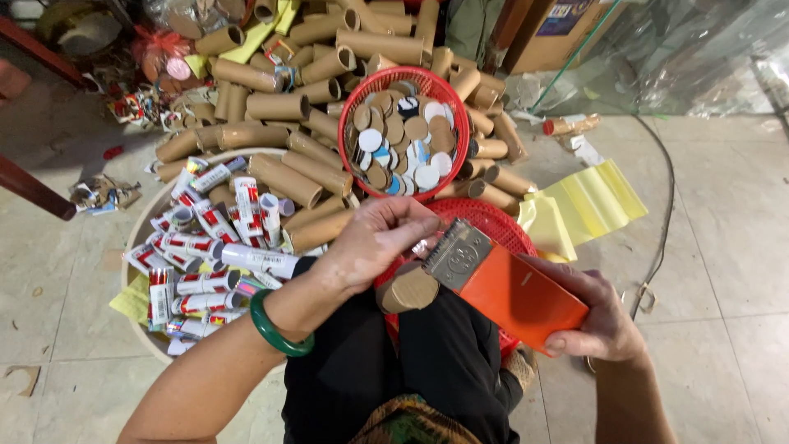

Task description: The person handles cardboard tubes, wraps a holographic cylinder in yellow paper by hand, and secures the ends with tape using a dispenser.

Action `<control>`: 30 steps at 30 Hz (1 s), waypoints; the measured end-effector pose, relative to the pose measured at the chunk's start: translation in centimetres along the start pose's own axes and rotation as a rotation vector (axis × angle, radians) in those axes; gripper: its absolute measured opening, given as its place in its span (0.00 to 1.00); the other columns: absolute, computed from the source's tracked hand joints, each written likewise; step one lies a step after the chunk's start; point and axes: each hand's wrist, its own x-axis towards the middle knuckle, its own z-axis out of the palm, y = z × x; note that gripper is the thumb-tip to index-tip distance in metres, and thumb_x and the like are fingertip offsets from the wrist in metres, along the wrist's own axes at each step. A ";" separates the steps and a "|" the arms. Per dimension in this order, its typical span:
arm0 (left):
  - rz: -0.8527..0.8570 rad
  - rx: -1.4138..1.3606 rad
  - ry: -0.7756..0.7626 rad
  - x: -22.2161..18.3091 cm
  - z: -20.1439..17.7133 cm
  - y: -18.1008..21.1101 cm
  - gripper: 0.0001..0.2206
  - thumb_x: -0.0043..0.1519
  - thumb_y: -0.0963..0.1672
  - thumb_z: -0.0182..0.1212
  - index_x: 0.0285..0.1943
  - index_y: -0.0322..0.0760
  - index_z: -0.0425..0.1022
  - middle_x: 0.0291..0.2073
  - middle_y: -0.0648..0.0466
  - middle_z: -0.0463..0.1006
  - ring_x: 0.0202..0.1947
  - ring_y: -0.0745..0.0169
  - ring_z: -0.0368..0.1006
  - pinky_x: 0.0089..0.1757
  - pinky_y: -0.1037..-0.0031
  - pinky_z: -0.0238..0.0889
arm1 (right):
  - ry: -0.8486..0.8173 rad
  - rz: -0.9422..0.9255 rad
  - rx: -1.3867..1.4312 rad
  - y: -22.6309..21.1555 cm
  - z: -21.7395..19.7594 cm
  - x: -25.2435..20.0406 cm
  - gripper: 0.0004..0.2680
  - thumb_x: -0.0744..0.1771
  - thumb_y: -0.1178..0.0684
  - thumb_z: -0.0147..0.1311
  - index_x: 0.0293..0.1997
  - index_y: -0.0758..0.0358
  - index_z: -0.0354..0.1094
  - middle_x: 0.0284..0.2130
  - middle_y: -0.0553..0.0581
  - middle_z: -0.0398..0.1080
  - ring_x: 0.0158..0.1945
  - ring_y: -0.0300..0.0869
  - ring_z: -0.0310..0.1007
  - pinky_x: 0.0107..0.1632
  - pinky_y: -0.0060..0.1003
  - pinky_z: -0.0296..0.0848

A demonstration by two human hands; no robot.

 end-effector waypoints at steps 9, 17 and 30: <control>0.013 0.237 0.222 -6.9 -6.7 0.2 0.07 0.68 0.42 0.60 0.41 0.31 0.79 0.31 0.54 0.79 0.29 0.72 0.73 0.32 0.80 0.66 | -0.437 0.291 0.222 -2.5 -6.4 -0.7 0.34 0.60 0.46 0.64 0.72 0.76 0.56 0.16 0.54 0.79 0.16 0.38 0.75 0.19 0.32 0.82; -0.167 0.193 0.341 -6.2 -8.5 -6.6 0.04 0.61 0.41 0.63 0.37 0.34 0.80 0.27 0.54 0.80 0.26 0.71 0.74 0.30 0.78 0.69 | -0.530 0.534 0.034 -2.1 -5.2 0.5 0.33 0.58 0.47 0.61 0.71 0.66 0.57 0.17 0.58 0.78 0.10 0.39 0.73 0.15 0.34 0.80; 0.118 1.539 0.444 -6.7 -0.8 -4.2 0.10 0.58 0.48 0.69 0.42 0.40 0.83 0.49 0.47 0.77 0.53 0.51 0.72 0.52 0.58 0.68 | -0.471 0.431 -0.375 -1.0 -0.4 2.0 0.32 0.57 0.46 0.64 0.71 0.51 0.60 0.25 0.54 0.82 0.25 0.40 0.83 0.39 0.37 0.81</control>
